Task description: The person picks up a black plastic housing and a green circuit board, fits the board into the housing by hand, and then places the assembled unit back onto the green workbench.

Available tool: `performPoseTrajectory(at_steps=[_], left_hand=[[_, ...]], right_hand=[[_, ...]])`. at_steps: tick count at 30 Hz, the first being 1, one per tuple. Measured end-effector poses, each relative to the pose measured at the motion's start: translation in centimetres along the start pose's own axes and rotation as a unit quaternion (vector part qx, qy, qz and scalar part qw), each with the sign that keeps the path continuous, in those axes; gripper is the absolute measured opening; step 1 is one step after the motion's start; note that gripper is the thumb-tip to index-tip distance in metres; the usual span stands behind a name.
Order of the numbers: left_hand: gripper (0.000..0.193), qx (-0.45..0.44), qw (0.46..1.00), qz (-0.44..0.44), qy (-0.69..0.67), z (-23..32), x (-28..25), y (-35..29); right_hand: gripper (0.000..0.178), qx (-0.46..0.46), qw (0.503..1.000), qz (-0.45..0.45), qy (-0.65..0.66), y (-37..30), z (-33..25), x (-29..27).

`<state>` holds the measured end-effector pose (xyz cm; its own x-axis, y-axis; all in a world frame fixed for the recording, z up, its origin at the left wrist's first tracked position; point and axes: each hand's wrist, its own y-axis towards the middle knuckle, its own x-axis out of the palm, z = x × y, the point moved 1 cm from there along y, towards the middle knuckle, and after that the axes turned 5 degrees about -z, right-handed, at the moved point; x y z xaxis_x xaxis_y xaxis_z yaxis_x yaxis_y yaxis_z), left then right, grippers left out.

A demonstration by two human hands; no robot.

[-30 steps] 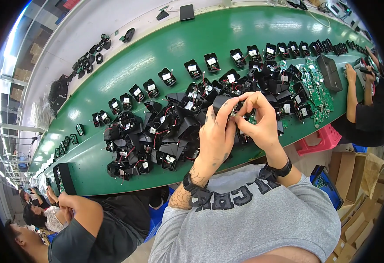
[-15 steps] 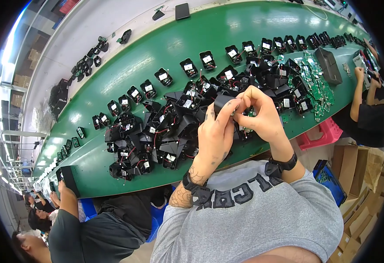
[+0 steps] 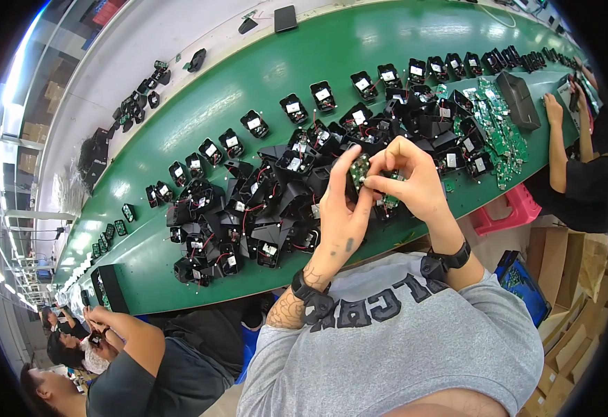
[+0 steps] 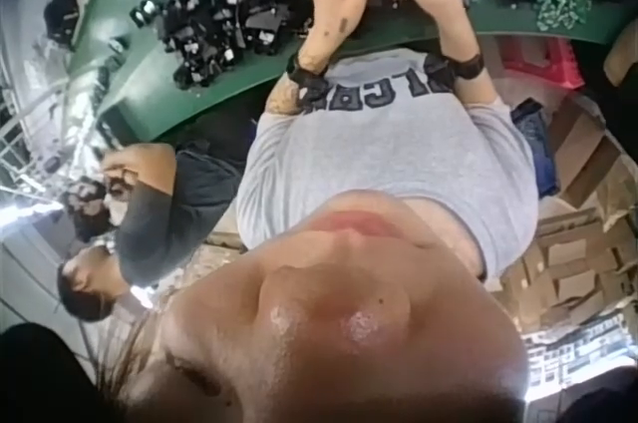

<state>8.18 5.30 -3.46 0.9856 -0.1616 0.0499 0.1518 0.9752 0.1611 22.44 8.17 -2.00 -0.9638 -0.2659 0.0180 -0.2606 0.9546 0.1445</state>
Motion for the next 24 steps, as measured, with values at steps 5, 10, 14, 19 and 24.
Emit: performPoseTrajectory(at_steps=[5, 10, 14, 19, 24], left_hand=[[0.058, -0.064, 0.995, -0.07, 0.035, 0.6, -0.8, 0.2], [0.066, -0.167, 0.977, -0.095, -0.09, 1.3, -1.6, 0.3], [0.071, -0.183, 0.975, -0.116, -0.057, 1.2, -2.2, 0.4], [0.074, -0.167, 0.967, -0.116, -0.152, 0.8, -3.3, 0.9], [0.061, -0.175, 0.932, -0.239, -0.211, 1.7, -3.1, 1.1]], right_hand=[[0.034, 0.007, 0.998, 0.026, -0.053, -0.2, 0.4, 0.1], [0.032, -0.096, 0.977, 0.047, -0.185, -0.5, 0.7, 0.5], [0.028, -0.182, 0.951, 0.037, -0.249, -0.5, 0.5, 0.7], [0.017, -0.102, 0.992, -0.028, -0.064, -0.6, 1.9, -0.7], [0.016, 0.087, 0.956, 0.01, 0.279, 0.0, 2.1, -3.0]])
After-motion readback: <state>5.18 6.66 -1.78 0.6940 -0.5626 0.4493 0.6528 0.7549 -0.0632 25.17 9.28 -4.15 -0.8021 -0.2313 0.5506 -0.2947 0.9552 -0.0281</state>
